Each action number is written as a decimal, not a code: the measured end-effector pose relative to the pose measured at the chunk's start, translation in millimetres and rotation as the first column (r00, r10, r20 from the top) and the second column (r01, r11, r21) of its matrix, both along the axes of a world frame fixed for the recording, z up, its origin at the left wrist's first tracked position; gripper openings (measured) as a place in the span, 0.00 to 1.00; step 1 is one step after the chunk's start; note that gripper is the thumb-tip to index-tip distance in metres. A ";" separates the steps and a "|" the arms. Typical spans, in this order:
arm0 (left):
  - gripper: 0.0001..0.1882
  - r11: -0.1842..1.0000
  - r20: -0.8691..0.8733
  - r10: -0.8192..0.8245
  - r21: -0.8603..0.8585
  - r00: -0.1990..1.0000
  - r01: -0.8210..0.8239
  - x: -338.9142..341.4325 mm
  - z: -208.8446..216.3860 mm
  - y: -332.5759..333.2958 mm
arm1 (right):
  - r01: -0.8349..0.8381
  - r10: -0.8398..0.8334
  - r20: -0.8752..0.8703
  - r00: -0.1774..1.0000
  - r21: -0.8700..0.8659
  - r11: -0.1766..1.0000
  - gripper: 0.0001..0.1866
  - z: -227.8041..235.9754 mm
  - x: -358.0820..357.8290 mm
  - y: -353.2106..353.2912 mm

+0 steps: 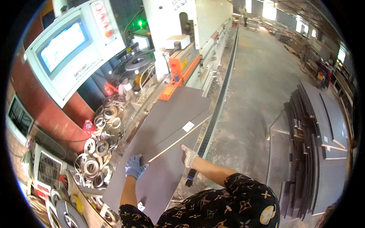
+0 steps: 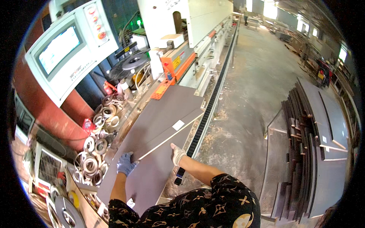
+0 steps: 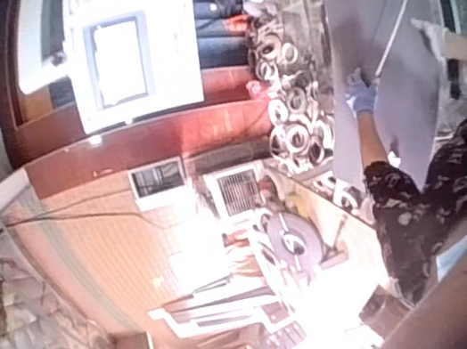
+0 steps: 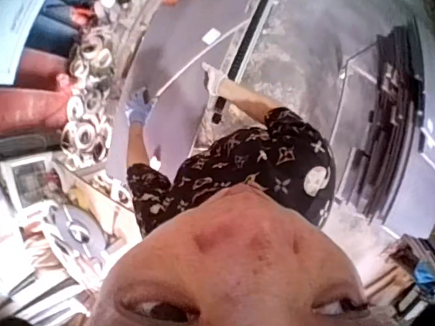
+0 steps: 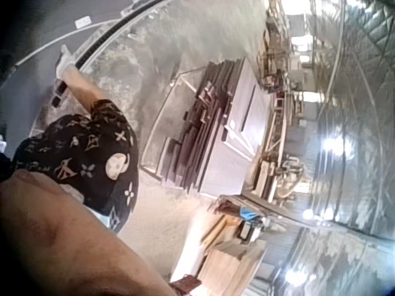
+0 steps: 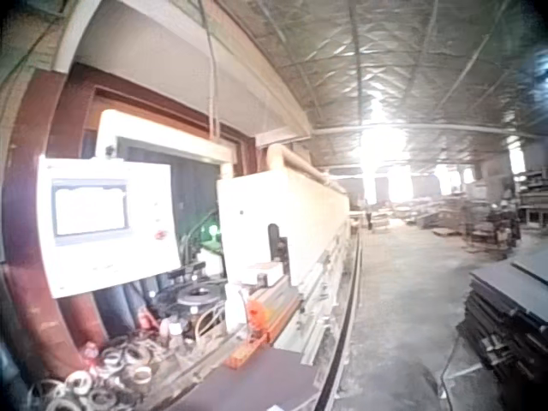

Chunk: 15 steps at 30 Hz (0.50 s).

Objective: The person unpacks a metal sheet from a cardboard box, places it on a circular machine, and uses shears to cut a circular piece. The person then repeatedly picks up large metal sheets from a stack, carries them to a machine, and places them on a stack.

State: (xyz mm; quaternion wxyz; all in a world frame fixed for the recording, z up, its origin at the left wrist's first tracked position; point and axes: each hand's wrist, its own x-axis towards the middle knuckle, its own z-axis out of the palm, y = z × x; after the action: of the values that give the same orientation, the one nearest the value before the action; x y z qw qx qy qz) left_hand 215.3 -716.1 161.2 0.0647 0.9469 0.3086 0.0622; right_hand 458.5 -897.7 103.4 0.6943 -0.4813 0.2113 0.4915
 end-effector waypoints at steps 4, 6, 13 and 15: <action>0.33 0.999 0.048 -0.009 -0.053 0.999 0.012 20.5 27.3 -42.8 | 0.051 -0.047 0.061 0.997 -0.074 0.996 0.31 39.5 50.8 -13.5; 0.32 0.999 0.095 0.006 -0.051 0.995 -0.001 1.6 35.2 -59.5 | 0.087 -0.084 0.086 0.993 -0.033 0.996 0.29 48.1 73.3 -14.1; 0.30 0.999 0.170 0.031 0.002 0.985 -0.032 -71.1 35.7 -112.0 | 0.397 -0.411 -0.026 0.911 0.321 0.860 0.21 129.1 69.2 -53.7; 0.30 0.996 0.159 0.083 -0.032 0.984 -0.079 -70.6 42.0 -134.8 | 0.450 -0.553 0.270 0.788 0.361 0.817 0.18 92.9 73.2 -62.1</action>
State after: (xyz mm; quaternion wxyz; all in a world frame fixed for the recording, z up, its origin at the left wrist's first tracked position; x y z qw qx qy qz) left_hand 144.7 -851.0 203.2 0.0986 0.9247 0.3414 0.1368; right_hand 531.7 -959.8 196.3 0.8875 -0.3870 0.1295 0.2140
